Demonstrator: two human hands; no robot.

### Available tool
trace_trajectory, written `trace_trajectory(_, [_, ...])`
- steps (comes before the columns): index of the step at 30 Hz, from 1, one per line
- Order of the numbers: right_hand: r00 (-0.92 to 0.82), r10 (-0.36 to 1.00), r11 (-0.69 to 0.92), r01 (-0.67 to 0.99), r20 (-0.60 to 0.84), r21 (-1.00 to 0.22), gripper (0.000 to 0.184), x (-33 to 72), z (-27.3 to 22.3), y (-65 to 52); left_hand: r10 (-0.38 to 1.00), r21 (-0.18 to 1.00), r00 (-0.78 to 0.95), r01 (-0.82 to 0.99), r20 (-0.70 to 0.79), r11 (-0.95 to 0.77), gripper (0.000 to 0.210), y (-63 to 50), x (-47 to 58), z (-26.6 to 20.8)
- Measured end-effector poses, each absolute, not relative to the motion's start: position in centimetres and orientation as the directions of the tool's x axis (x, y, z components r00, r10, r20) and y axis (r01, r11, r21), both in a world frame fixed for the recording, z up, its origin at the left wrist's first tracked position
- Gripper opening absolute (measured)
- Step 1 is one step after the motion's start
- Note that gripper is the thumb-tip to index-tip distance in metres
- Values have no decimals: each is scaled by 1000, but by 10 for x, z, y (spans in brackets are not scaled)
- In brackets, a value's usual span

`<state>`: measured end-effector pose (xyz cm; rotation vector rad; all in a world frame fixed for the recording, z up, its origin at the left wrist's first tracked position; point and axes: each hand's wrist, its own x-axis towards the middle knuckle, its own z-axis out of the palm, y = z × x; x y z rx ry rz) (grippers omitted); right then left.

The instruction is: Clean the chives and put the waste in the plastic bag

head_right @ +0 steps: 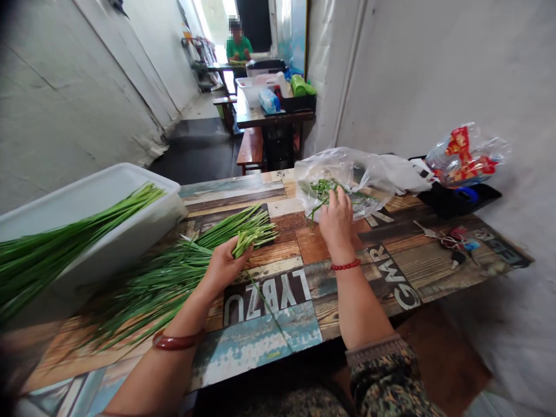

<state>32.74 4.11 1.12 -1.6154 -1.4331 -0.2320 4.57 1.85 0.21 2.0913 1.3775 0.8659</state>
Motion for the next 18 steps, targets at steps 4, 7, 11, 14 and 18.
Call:
trace_trajectory(4, [262,658,208,838,706,-505,25,317,10,39,925,698,297,611,236,-374,21,19,46,1])
trace_trajectory(7, [58,729,463,693,682,-553,20,290,11,31,927,697,294,614,233,-370,23,18,46,1])
trace_trajectory(11, [-277,740,639,575,613,-511,11,260,9,21,929,707,300,608,215,-360,20,18,46,-1])
trace_trajectory(14, [-403,739,639,673,540,-373,11,251,6,16,924,708,310,600,223,-372,19,18,46,-4])
trace_trajectory(18, [-374,753,635,627,541,-450,12,242,2,15,920,711,309,589,241,-384,18,19,45,-5])
